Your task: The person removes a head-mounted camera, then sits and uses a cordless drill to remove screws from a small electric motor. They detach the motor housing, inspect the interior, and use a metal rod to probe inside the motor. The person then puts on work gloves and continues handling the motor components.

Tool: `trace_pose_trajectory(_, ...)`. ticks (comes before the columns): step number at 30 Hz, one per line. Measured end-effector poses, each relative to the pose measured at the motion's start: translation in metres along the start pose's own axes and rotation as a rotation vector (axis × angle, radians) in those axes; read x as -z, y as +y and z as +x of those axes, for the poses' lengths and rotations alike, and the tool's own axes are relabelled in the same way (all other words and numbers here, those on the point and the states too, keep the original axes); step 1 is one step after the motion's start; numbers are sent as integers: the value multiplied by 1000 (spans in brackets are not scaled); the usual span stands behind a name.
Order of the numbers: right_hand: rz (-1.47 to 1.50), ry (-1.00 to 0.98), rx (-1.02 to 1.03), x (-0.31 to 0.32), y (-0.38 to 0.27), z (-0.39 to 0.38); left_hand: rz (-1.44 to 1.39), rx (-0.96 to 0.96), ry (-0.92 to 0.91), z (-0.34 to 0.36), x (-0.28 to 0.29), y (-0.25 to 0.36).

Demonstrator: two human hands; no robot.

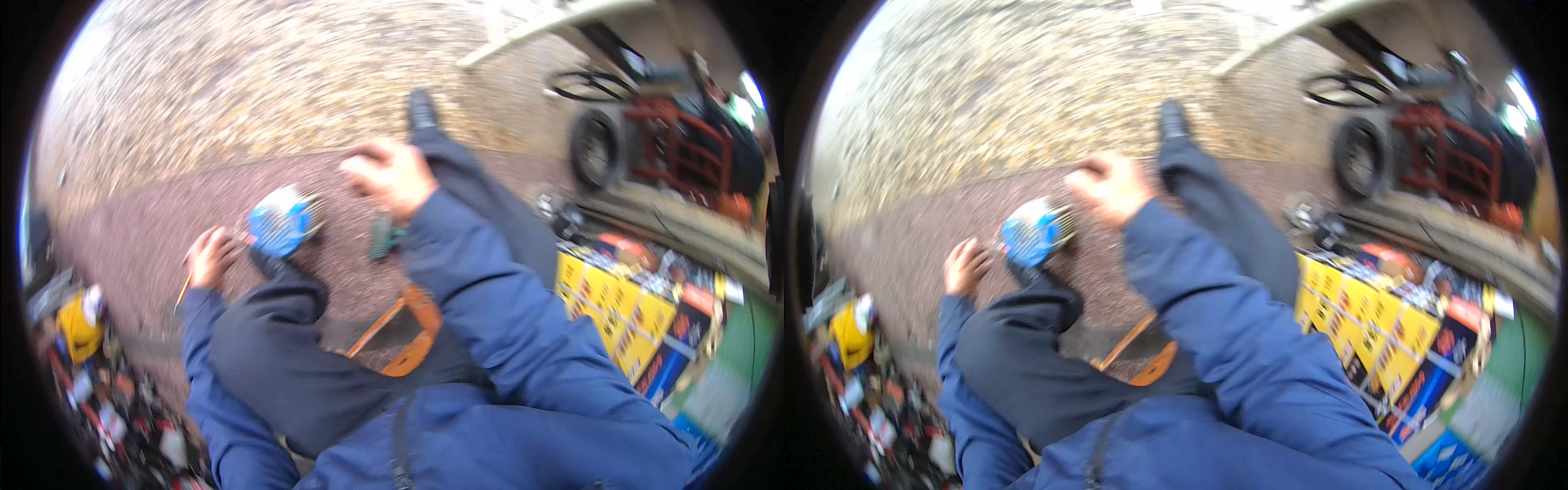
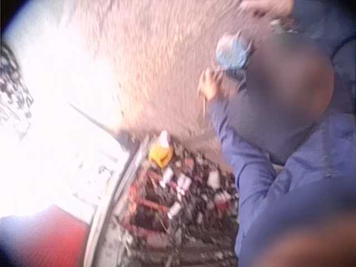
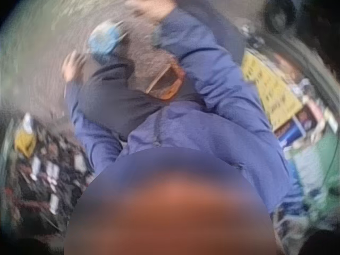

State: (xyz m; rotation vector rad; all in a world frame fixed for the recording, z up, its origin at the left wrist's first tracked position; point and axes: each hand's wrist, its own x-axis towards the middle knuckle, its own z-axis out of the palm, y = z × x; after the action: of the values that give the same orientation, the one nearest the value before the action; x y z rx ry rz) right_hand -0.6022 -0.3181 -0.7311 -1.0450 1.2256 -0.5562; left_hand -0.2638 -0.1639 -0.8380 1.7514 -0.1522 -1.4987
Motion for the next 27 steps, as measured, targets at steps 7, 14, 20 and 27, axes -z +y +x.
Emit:
trace_pose_trajectory(7, -228, -146, 258, -10, -17, -119, 162, -318, 89, -63, -31, 107)
trace_pose_trajectory(14, -390, -198, 213, 6, 8, -151, 67, -614, -136, -166, -130, 110)
trace_pose_trajectory(20, -371, -99, 249, 17, 18, -167, 483, -583, -265, -169, -172, 26)
trace_pose_trajectory(27, -374, 6, 210, 34, 20, -211, 693, -567, -195, -142, -169, 23)
